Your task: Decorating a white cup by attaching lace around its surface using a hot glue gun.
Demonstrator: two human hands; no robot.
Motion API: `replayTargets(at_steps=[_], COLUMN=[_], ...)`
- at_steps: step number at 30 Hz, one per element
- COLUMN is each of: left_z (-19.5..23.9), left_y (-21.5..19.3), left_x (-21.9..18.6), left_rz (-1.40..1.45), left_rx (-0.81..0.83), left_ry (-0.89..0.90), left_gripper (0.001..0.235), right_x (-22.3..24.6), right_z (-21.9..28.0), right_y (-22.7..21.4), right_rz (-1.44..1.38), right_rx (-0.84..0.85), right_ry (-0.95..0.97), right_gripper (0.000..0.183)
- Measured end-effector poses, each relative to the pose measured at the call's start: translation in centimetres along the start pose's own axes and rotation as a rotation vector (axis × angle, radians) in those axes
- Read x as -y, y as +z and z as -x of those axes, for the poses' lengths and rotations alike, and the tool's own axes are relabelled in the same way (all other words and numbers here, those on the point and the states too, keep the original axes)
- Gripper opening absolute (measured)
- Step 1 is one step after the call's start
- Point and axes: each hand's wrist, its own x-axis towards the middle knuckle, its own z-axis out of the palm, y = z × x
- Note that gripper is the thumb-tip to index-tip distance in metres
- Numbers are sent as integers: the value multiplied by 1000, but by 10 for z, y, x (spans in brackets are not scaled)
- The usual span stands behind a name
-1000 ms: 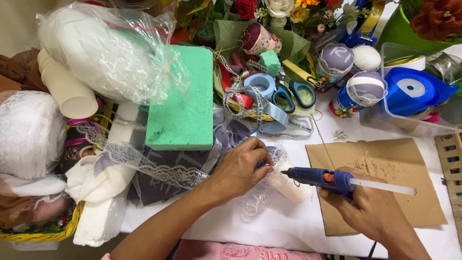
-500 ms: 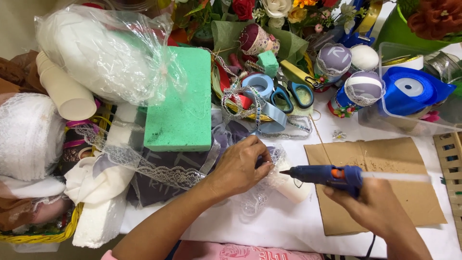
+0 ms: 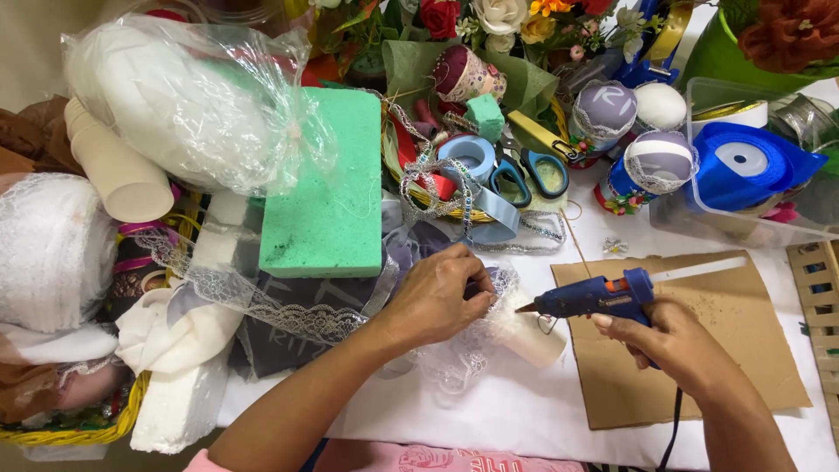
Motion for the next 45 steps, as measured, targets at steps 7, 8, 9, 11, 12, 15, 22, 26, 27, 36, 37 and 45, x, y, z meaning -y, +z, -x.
replayTargets(at_steps=[7, 8, 9, 11, 12, 15, 22, 26, 27, 36, 37, 45], left_z=[0, 0, 0, -1, -2, 2, 23, 30, 30, 46, 47, 47], left_y=[-7, -8, -10, -10, -10, -14, -28, -22, -19, -13, -14, -2], left_x=[-10, -11, -12, -12, -11, -14, -1, 2, 4, 19, 17, 20], left_rz=[20, 39, 58, 74, 90, 163, 191, 96, 60, 102, 101, 291], left_rx=[32, 31, 31, 20, 15, 8, -49, 36, 39, 35, 33, -109], left_ry=[-45, -53, -60, -52, -39, -50, 119, 114, 137, 64, 65, -7], left_gripper=[13, 15, 19, 23, 27, 34, 54, 57, 62, 71, 71, 68], right_x=[-3, -6, -8, -19, -25, -53, -164, -192, -196, -193, -192, -56], right_z=[-1, -3, -5, -1, 1, 7, -31, -50, -55, -6, -6, 25], right_y=[4, 2, 1, -13, -20, -39, -74, -69, -67, -74, -64, 83], right_rz=[176, 148, 121, 80, 36, -226, -417, -483, -528, 361, 360, 535], right_rx=[-62, -58, -55, -114, -179, -276, -303, -435, -490, -868, -869, -435], right_ry=[-70, -75, -79, -52, -20, -154, -54, -101, -73, -248, -250, -993], right_gripper=[40, 39, 39, 34, 32, 28, 34, 25, 19, 40, 40, 74])
